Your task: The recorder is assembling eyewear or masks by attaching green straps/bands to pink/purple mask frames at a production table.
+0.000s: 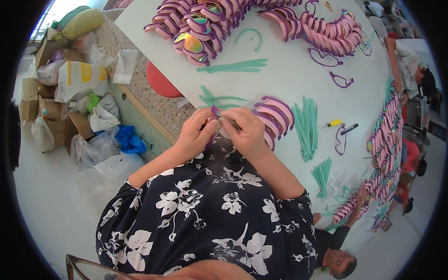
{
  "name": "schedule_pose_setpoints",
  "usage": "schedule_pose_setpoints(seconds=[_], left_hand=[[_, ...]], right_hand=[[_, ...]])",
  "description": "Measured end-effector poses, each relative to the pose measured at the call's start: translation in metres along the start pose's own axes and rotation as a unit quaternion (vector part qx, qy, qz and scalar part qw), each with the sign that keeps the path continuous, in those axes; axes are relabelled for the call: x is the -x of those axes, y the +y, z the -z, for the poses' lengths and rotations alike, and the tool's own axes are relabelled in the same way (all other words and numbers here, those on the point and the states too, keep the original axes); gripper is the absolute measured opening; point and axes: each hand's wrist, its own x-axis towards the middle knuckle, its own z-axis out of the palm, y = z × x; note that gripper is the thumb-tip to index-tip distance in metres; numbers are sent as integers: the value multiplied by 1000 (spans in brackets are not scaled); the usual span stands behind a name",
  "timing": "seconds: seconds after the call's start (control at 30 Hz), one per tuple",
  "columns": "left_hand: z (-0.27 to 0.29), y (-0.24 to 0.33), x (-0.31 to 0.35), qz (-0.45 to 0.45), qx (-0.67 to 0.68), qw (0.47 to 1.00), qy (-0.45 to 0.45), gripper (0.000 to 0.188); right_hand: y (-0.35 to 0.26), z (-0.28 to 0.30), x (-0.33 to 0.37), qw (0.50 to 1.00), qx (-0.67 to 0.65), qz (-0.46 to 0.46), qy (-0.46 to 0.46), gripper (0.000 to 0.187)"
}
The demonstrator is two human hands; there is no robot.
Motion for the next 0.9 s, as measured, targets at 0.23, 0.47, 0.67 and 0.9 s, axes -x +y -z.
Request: schedule_pose_setpoints(seconds=[0.23, 0.47, 0.67, 0.9], left_hand=[[0, 3, 0, -42, -41, 998, -6, 29], [4, 4, 0, -23, -51, 997, -46, 28], [3, -2, 1, -6, -71, 995, -66, 25], [0, 2, 0, 20, -60, 997, -50, 27]], right_hand=[[3, 0, 2, 1000, -2, -7, 16, 19], [7, 4, -6, 998, -10, 61, -31, 25], [17, 7, -7, 970, 115, 208, -42, 29], [11, 7, -3, 993, 23, 116, -24, 29]])
